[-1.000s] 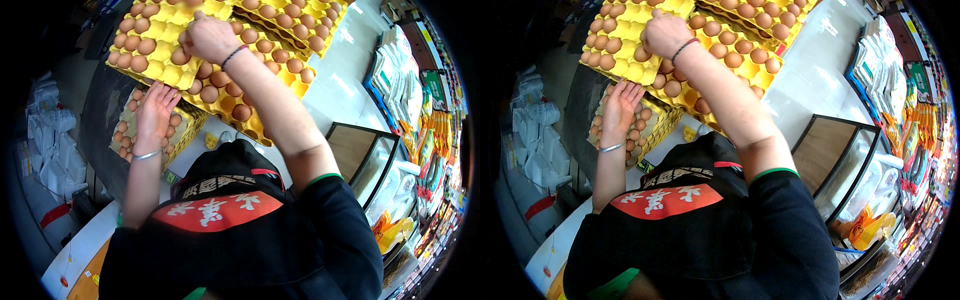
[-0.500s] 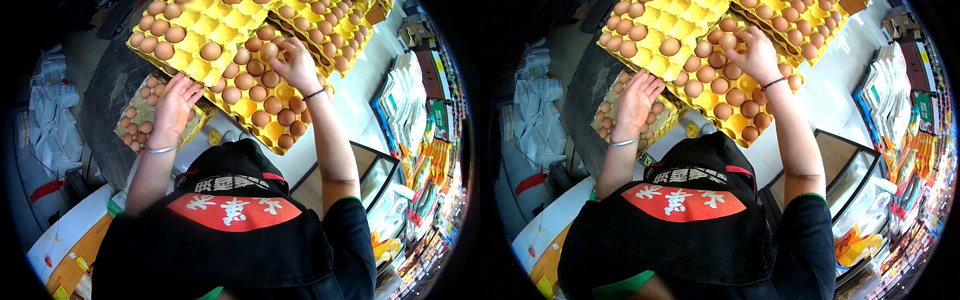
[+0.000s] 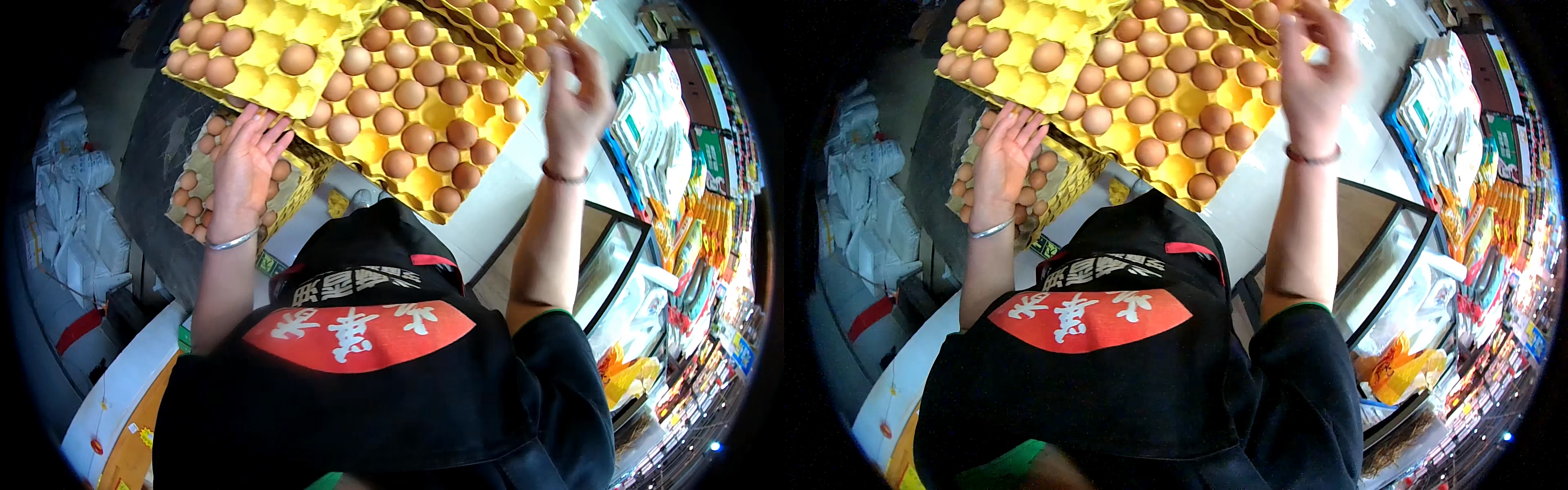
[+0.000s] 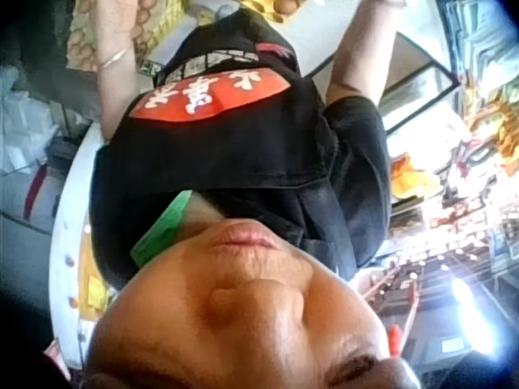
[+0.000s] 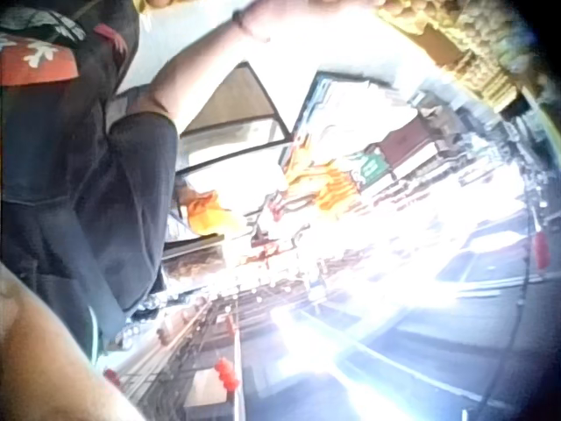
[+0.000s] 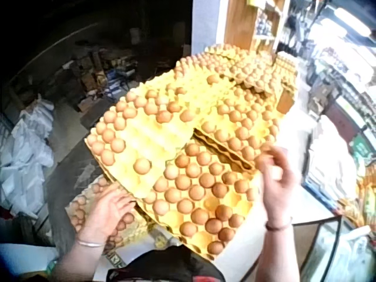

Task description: The person picks up eggs from yellow trays and places them into a smaller tray. They repeatedly transfer eggs one by one, occasionally moving trays to access more eggs. The person also briefly places an egg into a red plastic bag before continuing to arrange eggs in the tray.

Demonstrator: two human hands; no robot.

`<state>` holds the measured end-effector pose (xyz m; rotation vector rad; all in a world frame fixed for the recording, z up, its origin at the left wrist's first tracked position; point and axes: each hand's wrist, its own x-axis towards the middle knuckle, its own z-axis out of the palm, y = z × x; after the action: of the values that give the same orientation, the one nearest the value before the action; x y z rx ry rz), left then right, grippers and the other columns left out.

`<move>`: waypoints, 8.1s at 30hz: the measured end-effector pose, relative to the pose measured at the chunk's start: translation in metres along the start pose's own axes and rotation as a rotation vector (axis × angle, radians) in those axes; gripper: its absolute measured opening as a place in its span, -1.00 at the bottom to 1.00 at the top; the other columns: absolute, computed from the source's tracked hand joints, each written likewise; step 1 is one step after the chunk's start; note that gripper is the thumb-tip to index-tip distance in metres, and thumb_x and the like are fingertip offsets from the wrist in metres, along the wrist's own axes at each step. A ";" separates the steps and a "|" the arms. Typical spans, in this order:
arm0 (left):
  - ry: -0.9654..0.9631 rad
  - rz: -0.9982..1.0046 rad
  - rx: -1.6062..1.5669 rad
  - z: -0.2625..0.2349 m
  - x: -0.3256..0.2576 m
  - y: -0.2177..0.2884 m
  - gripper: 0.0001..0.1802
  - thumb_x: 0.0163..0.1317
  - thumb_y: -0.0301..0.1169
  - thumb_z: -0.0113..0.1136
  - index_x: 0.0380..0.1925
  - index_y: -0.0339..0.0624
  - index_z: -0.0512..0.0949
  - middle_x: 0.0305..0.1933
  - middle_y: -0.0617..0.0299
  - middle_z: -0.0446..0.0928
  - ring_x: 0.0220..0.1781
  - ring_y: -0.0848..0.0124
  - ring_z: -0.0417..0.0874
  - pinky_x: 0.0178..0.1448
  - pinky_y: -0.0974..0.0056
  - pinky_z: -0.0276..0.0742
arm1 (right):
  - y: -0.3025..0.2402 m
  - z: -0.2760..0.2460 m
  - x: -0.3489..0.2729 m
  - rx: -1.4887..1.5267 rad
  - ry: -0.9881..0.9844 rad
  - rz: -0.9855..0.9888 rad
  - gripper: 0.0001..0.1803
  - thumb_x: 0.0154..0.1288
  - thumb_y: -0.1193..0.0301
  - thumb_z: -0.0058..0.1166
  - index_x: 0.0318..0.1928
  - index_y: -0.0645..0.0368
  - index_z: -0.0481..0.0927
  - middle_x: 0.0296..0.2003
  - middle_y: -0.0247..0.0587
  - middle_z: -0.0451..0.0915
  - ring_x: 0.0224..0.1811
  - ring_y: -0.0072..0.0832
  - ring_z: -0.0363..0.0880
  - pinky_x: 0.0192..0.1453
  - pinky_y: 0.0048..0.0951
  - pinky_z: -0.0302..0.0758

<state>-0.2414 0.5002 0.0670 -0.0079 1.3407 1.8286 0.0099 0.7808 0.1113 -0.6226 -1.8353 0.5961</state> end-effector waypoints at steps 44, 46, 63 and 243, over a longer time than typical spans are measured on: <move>-0.174 -0.217 0.322 0.036 -0.058 -0.060 -0.70 0.46 -0.39 -0.07 0.12 -0.21 0.44 -0.01 0.13 0.57 0.00 0.40 0.63 0.09 0.31 0.54 | -0.002 -0.011 -0.060 -0.490 -1.105 -0.199 -0.64 0.12 0.45 0.00 -0.01 -0.03 0.55 -0.21 -0.26 0.50 -0.05 -0.27 0.47 0.10 -0.24 0.38; -0.199 -0.208 0.325 0.033 -0.053 -0.060 -0.69 0.46 -0.38 -0.07 0.13 -0.22 0.43 -0.01 0.14 0.57 0.00 0.40 0.63 0.10 0.33 0.54 | -0.001 -0.008 -0.057 -0.444 -1.117 -0.202 -0.65 0.10 0.47 -0.01 -0.04 -0.02 0.55 -0.21 -0.26 0.48 -0.06 -0.27 0.46 0.08 -0.25 0.39; -0.333 -0.257 0.160 0.021 -0.025 -0.066 -0.77 0.46 -0.40 -0.04 0.02 -0.21 0.47 -0.10 0.23 0.58 -0.05 0.51 0.62 0.08 0.37 0.56 | -0.003 0.014 -0.019 -0.396 -1.462 -0.244 -0.47 -0.12 0.43 0.31 -0.02 0.12 0.53 -0.19 -0.18 0.47 -0.03 -0.18 0.48 0.08 -0.22 0.45; -0.155 -0.397 -0.122 -0.007 0.013 0.003 -0.70 0.33 -0.13 0.13 -0.07 -0.03 0.50 -0.30 0.31 0.55 -0.30 0.48 0.58 -0.28 0.33 0.52 | -0.007 0.014 -0.018 -0.374 -0.675 0.287 -0.71 0.05 0.35 0.29 -0.26 0.29 0.61 -0.35 -0.13 0.57 -0.36 -0.32 0.60 -0.22 -0.38 0.55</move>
<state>-0.2544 0.5021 0.0602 -0.1810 1.0331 1.5359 0.0017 0.7626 0.0992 -1.0346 -2.5465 0.7128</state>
